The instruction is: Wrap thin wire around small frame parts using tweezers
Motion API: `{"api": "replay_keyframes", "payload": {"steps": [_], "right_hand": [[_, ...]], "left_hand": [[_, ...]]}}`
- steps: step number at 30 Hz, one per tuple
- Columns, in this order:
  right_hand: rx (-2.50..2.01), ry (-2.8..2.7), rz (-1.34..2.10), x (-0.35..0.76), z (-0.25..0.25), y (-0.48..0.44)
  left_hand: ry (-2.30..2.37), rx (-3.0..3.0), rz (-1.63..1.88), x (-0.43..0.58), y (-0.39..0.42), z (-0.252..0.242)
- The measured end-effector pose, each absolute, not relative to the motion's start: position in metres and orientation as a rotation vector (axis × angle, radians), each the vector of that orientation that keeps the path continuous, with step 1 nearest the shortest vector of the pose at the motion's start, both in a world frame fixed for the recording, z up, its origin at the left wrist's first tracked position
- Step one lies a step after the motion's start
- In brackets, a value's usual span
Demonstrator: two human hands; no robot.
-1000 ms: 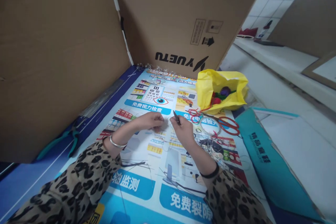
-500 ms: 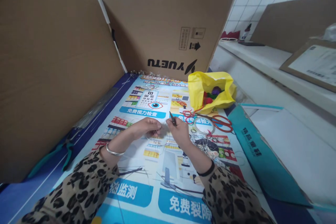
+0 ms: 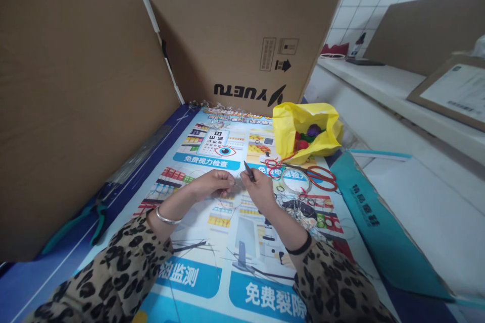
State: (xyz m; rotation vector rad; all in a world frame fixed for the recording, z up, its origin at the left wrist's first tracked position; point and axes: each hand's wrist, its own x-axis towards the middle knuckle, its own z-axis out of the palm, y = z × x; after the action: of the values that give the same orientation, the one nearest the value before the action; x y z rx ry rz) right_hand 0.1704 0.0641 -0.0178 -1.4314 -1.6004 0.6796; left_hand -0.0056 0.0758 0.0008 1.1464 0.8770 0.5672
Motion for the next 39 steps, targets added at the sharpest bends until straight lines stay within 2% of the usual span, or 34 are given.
{"api": "replay_keyframes", "payload": {"steps": [14, 17, 25, 39], "right_hand": [[-1.460, -1.661, 0.639, 0.170, -0.017, 0.061], [-1.430, -1.744, 0.488, 0.177, -0.015, 0.061], [-1.539, -2.285, -0.264, 0.192, -0.012, 0.062], [-1.447, -2.378, -0.361, 0.190, -0.015, 0.060]], "left_hand": [[0.935, 1.255, 0.568, -0.004, 0.073, 0.007], [0.962, 1.304, 0.625, -0.005, 0.075, 0.008], [1.007, 1.407, 0.680, -0.010, 0.080, 0.003], [0.958, 1.508, 0.608, -0.011, 0.080, -0.002]]}}
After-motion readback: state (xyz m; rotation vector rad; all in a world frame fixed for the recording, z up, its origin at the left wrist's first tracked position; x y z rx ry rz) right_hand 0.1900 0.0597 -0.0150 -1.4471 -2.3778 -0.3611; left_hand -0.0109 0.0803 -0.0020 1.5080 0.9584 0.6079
